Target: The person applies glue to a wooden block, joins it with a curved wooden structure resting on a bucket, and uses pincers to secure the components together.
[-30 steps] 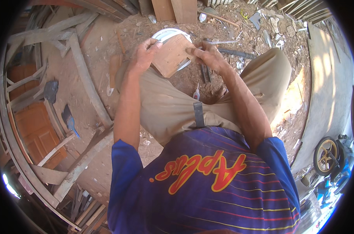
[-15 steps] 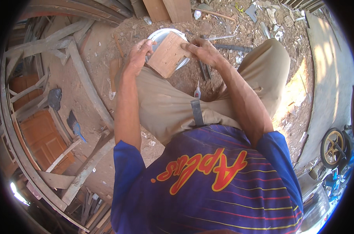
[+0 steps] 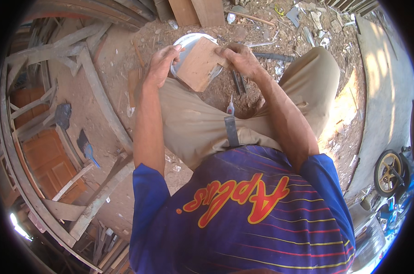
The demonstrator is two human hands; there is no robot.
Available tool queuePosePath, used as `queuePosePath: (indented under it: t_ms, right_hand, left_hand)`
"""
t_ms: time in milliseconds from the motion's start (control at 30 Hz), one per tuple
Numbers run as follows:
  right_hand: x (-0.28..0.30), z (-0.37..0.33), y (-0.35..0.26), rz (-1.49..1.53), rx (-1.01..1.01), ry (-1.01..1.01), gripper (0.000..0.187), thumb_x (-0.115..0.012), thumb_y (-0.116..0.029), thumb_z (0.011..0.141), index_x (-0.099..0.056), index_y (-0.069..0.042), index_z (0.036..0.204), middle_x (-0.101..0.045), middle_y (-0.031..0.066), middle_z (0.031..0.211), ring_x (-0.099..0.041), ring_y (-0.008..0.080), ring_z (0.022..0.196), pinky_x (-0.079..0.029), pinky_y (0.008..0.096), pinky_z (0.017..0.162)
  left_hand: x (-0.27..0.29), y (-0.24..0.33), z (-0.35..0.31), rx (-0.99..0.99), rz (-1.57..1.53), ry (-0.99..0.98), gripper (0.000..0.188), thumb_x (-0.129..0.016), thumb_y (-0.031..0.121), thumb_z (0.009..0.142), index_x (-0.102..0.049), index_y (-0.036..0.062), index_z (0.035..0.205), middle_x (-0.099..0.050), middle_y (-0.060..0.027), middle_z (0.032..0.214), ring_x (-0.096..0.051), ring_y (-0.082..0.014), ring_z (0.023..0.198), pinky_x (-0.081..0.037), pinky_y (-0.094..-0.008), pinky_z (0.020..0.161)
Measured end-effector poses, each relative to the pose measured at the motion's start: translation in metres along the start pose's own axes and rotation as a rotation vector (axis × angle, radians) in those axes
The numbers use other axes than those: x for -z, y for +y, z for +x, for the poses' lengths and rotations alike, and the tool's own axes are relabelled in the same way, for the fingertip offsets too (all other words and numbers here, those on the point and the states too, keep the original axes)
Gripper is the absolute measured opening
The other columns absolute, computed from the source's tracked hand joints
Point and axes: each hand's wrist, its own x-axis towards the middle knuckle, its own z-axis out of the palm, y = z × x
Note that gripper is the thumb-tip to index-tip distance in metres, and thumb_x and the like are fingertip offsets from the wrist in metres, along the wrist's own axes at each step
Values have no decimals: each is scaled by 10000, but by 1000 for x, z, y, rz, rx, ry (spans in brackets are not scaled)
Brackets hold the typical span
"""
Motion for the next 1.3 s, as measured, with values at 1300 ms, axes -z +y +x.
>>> queuePosePath:
  t_ms: [1300]
  right_hand:
    - [104, 73, 78, -241, -84, 410, 674, -695, -391, 910, -564, -8, 1449, -631, 248, 1356, -638, 334, 1206, -498, 410, 1050]
  left_hand:
    - [0, 6, -32, 22, 134, -84, 381, -609, 302, 1021, -701, -21, 1202, -672, -17, 943, -584, -107, 898, -459, -272, 853]
